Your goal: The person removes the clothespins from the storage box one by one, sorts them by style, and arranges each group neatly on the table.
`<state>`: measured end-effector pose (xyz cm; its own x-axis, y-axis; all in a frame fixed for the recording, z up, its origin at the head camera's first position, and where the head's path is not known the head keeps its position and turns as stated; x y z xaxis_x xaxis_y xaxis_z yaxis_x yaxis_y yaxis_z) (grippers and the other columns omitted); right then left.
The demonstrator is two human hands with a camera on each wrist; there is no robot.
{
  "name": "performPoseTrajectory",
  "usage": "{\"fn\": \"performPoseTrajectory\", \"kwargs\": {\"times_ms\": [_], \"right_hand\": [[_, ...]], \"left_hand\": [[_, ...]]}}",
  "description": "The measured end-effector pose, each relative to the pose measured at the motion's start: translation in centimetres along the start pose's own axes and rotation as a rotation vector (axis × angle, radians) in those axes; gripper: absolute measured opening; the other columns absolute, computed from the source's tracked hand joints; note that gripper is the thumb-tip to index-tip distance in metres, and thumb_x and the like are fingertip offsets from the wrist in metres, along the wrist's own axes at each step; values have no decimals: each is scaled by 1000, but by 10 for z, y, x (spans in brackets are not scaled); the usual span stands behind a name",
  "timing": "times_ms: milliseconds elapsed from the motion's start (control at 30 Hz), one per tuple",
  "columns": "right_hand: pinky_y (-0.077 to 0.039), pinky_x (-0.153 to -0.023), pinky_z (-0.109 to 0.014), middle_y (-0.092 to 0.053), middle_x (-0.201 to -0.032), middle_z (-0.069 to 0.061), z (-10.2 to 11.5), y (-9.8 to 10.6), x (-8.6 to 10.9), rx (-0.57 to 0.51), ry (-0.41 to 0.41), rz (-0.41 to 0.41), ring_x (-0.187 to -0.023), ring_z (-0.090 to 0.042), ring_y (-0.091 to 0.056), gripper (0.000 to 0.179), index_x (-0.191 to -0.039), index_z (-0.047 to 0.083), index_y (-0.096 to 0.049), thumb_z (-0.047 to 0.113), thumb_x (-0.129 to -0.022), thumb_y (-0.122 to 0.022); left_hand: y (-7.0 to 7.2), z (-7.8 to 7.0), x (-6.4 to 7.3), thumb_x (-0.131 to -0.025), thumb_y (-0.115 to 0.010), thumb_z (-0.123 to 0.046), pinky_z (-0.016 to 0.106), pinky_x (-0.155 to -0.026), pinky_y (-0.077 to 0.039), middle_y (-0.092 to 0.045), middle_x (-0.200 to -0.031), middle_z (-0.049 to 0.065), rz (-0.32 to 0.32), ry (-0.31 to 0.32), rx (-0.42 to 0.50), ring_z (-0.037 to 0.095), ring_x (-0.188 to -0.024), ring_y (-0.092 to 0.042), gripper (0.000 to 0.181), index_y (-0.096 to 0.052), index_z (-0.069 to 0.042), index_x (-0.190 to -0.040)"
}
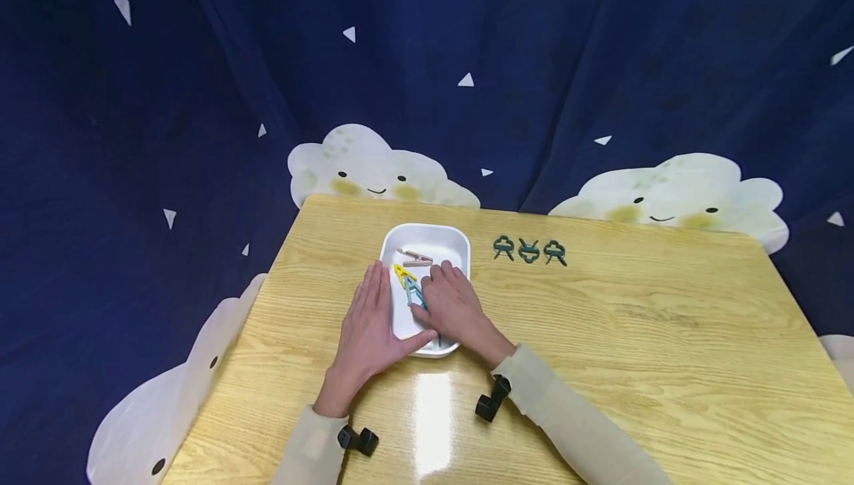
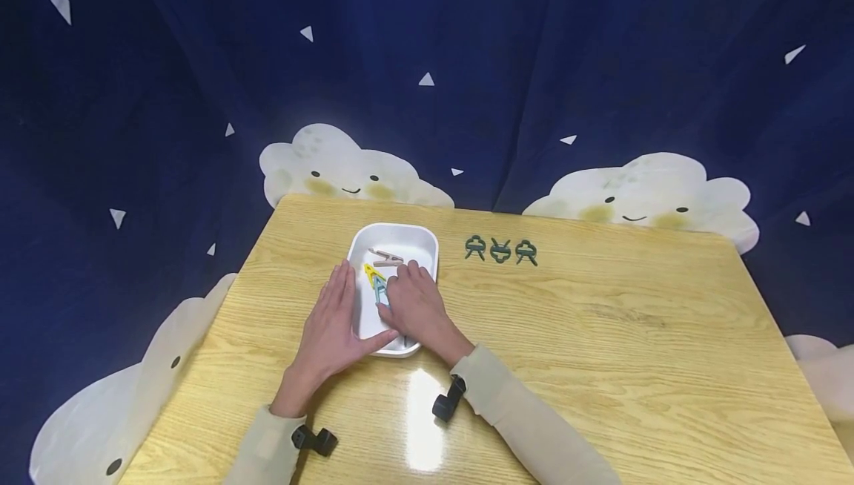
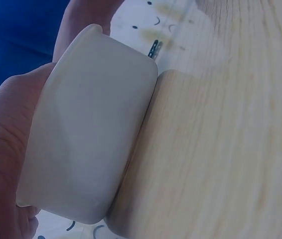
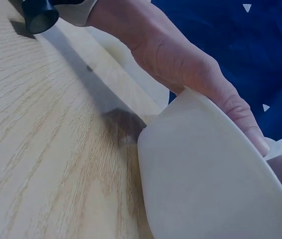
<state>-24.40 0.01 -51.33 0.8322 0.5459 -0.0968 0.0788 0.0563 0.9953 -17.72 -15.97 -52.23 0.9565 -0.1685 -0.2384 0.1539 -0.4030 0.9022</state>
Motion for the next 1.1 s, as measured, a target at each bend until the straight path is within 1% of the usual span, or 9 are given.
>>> {"fn": "performPoseTrajectory", "kwargs": {"times_ms": [167,333,433,533,667,767,833,1000,1100], "right_hand": [[-45,-80,-38,-56,-90,-5,-1,1,-1,-50,19,-40,-89,-26,-47,33,-94,6,-67,39,-94,-72],[-46,-77,-36,-59,-91,-4,0,3,0,-95,130,-94,-89,-24,-49,13,-89,10,-68,21,-95,-68],[-46,-78,-36,-58,-91,-3,1,4,1,-111,157,-95,-88,-23,-48,15,-91,11,-67,25,-97,-66],[-45,-81,-37,-55,-91,-4,0,4,1,-127,129,-88,-87,-23,-46,24,-96,9,-67,32,-100,-64],[-45,-87,-40,-57,-98,-8,0,2,2,-135,132,-76,-91,-25,-48,35,-117,7,-67,39,-102,-62],[-47,-89,-40,-58,-106,-10,0,1,3,-128,170,-60,-99,-26,-50,45,-142,14,-60,37,-103,-62],[-47,-89,-39,-57,-109,-10,1,0,2,-114,206,-39,-100,-25,-50,49,-151,22,-56,35,-104,-61],[-44,-85,-36,-55,-103,-7,2,-2,1,-61,273,-1,-94,-23,-44,34,-135,25,-70,27,-103,-59],[-44,-83,-35,-53,-101,-6,2,-1,1,-57,274,-13,-93,-23,-43,33,-127,21,-71,22,-96,-61]], "left_hand": [[0,0,0,-77,-61,-89,41,-131,-13,-4,-175,16,-2,4,5,30,-162,-9,137,-14,6,-164],[1,0,0,-77,-61,-89,41,-131,-13,-4,-175,16,-3,6,0,29,-162,-8,137,-15,6,-164],[0,0,0,-77,-60,-90,41,-131,-13,-4,-175,17,-4,0,-9,31,-162,-9,137,-15,7,-164],[0,0,0,-77,-59,-90,41,-131,-13,-4,-174,18,-10,-7,-14,33,-161,-12,137,-16,7,-163],[0,0,-1,-77,-59,-91,42,-131,-13,-5,-174,19,-13,-11,-16,34,-161,-13,137,-17,8,-163],[-1,0,-1,-77,-59,-91,42,-131,-14,-8,-174,20,-13,-12,-23,34,-161,-14,137,-18,7,-163],[-1,0,-1,-77,-59,-91,42,-130,-15,-11,-173,21,-15,-13,-27,34,-161,-15,137,-19,7,-163],[0,0,-1,-77,-59,-91,42,-130,-14,-13,-173,23,-4,-6,-34,32,-161,-11,137,-17,8,-163],[0,-1,-1,-77,-59,-91,42,-131,-14,-14,-173,23,0,-3,-34,31,-162,-10,138,-16,7,-163]]}}
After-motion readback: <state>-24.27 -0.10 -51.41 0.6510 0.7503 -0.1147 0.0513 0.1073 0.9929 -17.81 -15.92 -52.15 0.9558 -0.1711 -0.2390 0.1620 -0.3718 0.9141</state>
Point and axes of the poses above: each hand's wrist, its own x-axis away from the middle knuckle, its own y-axis out of the back of the hand, z = x × y, the point moved 2 cm from there along -x, towards the middle knuckle
